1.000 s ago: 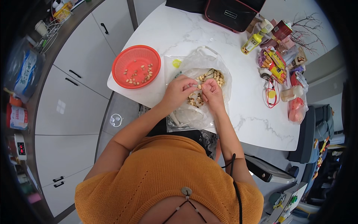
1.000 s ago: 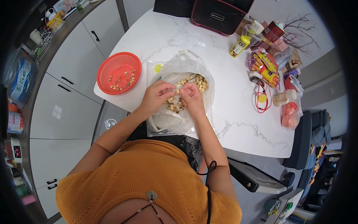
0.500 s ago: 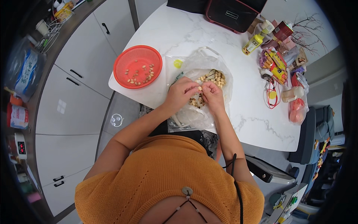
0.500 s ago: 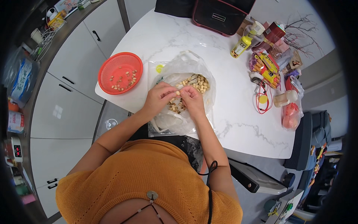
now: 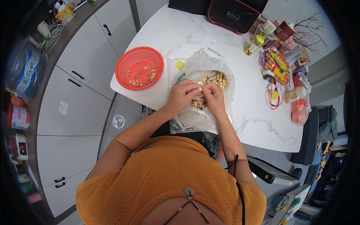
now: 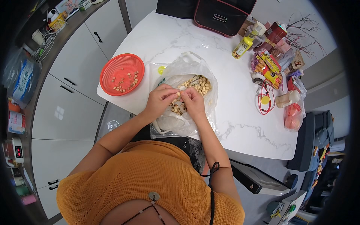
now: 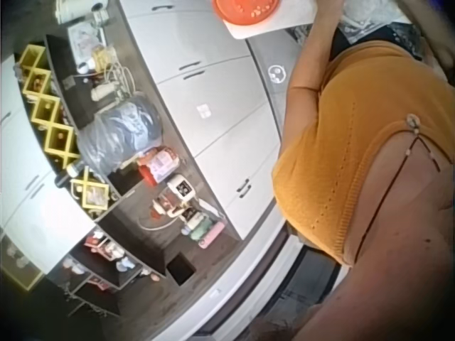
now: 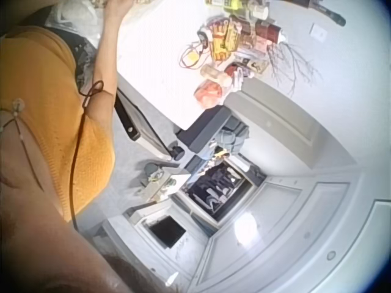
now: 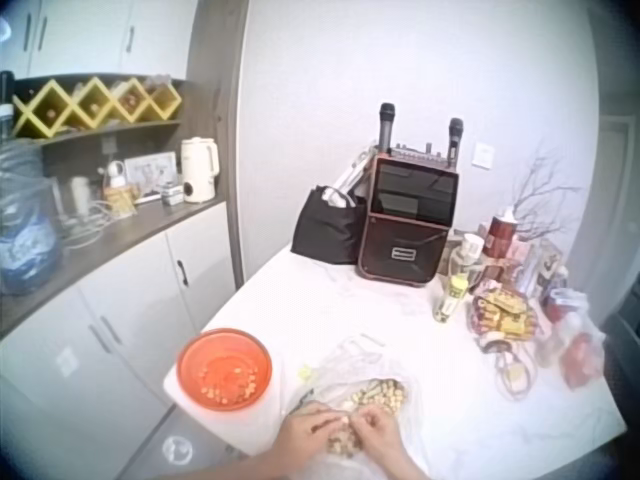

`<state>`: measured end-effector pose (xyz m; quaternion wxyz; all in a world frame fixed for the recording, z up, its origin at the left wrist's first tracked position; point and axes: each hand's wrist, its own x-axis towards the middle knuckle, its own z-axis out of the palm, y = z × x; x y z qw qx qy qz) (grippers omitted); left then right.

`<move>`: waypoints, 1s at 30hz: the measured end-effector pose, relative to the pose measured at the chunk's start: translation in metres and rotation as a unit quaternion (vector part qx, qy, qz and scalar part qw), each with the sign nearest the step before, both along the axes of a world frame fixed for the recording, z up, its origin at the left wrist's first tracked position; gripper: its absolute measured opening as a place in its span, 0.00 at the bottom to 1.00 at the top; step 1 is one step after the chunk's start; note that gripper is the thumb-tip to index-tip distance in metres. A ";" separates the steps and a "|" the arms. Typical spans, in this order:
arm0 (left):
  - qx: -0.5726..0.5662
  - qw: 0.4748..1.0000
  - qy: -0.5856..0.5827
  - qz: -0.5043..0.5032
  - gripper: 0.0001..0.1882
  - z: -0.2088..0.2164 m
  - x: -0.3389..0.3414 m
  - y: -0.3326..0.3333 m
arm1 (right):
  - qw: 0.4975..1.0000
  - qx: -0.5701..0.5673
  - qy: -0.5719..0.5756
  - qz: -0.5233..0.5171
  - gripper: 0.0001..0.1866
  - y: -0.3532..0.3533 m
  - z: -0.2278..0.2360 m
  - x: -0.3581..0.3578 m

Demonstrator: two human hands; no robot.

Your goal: The person peels peanuts by hand from a plastic bag on a table and places the shelled peanuts into a red bowl.

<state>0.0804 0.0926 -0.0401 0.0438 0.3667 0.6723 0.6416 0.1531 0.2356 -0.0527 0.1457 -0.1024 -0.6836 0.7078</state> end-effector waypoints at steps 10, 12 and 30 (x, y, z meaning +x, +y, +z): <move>-0.021 0.998 -0.060 -0.012 0.07 -0.006 -0.002 -0.002 | 0.999 0.014 -0.018 0.033 0.06 0.003 0.001 0.001; 0.002 0.994 -0.109 -0.033 0.07 -0.002 0.000 -0.002 | 0.999 0.012 -0.017 0.031 0.06 0.003 -0.001 0.000; -0.017 0.985 -0.158 -0.074 0.07 -0.011 -0.006 -0.006 | 1.000 0.019 0.007 -0.007 0.08 0.000 -0.001 -0.001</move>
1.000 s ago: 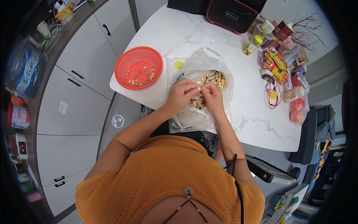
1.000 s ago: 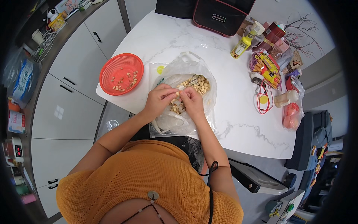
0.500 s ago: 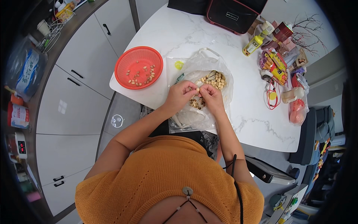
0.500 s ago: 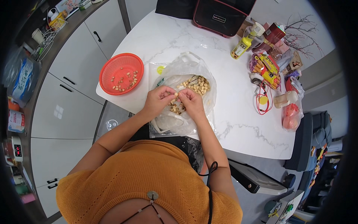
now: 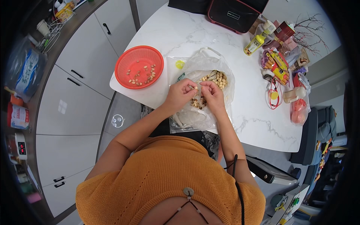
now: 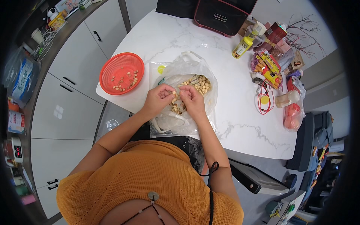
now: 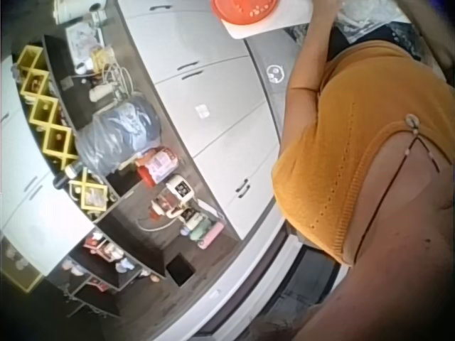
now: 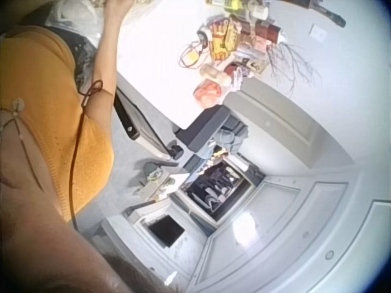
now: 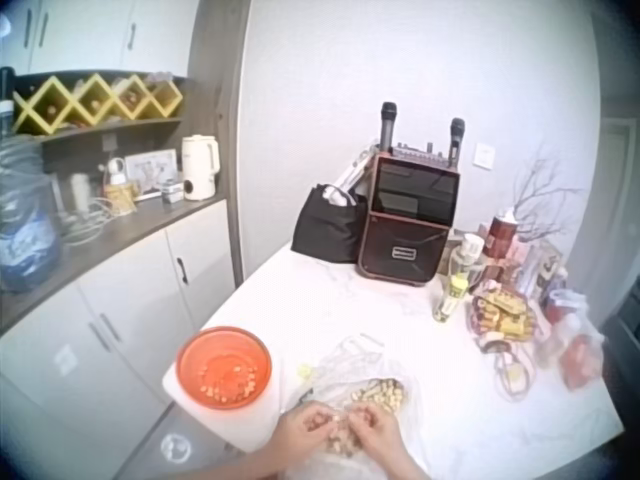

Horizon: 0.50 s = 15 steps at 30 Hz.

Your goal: The person peels peanuts by hand from a plastic bag on a table and places the shelled peanuts into a red bowl.

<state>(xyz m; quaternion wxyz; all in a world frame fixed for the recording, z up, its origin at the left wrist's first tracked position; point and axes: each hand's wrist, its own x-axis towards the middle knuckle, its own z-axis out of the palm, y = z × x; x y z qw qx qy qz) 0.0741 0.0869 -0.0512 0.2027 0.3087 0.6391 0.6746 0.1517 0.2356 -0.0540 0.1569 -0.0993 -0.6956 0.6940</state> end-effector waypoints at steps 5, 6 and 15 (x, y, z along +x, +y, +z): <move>0.053 0.998 -0.028 -0.018 0.05 -0.004 -0.002 -0.002 | 1.000 0.005 -0.025 0.001 0.09 0.002 0.008 0.003; 0.043 0.999 -0.020 -0.013 0.05 -0.005 -0.003 -0.003 | 1.000 0.009 -0.026 -0.001 0.09 0.003 0.008 0.003; -0.004 0.999 0.032 -0.009 0.03 -0.016 -0.003 -0.003 | 0.998 0.065 -0.016 -0.001 0.07 0.000 0.000 0.001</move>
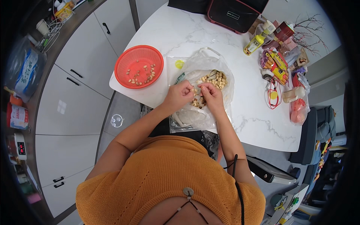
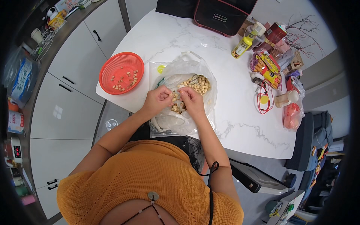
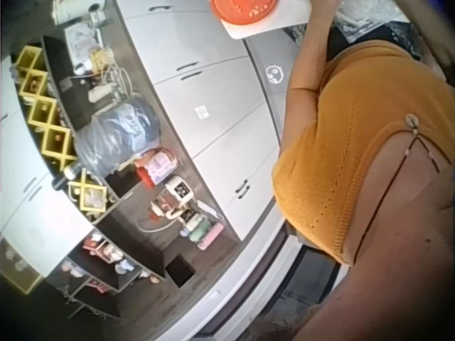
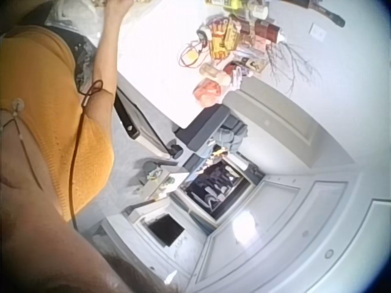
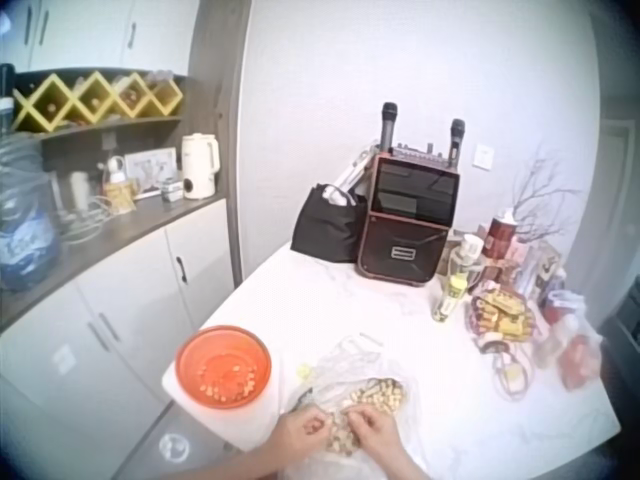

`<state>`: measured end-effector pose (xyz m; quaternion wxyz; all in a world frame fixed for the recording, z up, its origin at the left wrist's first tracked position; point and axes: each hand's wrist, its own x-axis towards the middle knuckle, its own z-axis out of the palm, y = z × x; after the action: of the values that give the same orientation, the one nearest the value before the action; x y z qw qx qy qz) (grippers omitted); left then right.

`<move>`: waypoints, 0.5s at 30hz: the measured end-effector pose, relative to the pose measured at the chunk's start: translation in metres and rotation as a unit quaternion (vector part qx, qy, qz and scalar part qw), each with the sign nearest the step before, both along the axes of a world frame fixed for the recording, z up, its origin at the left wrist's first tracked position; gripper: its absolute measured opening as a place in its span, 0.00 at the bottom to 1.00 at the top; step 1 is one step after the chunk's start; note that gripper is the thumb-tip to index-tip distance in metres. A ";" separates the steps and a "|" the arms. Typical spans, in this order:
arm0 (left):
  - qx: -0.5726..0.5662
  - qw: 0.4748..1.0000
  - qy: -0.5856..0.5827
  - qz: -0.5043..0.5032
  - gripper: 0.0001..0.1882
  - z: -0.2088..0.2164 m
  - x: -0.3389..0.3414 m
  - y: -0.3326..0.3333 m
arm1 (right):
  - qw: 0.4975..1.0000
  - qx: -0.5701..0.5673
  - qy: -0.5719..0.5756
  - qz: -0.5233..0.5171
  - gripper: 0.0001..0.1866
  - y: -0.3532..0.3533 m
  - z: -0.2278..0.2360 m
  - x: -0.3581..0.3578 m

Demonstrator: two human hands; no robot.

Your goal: The person peels peanuts by hand from a plastic bag on a table and places the shelled peanuts into a red bowl.

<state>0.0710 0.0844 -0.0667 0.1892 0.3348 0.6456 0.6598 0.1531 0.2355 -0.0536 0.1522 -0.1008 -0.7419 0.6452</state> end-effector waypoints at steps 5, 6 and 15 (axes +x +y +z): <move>0.008 0.999 -0.039 -0.008 0.02 0.007 0.003 -0.001 | 1.000 0.001 -0.007 -0.001 0.07 0.000 -0.001 0.000; 0.009 0.999 -0.054 -0.001 0.03 0.013 0.004 0.001 | 1.000 0.000 -0.005 -0.001 0.07 -0.001 -0.002 0.000; 0.035 0.992 -0.115 -0.038 0.09 0.011 0.000 0.000 | 1.000 -0.024 0.015 0.000 0.08 0.000 -0.005 -0.001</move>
<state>0.0711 0.0847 -0.0553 0.2752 0.2875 0.5830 0.7083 0.1524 0.2353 -0.0589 0.1612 -0.0944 -0.7238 0.6642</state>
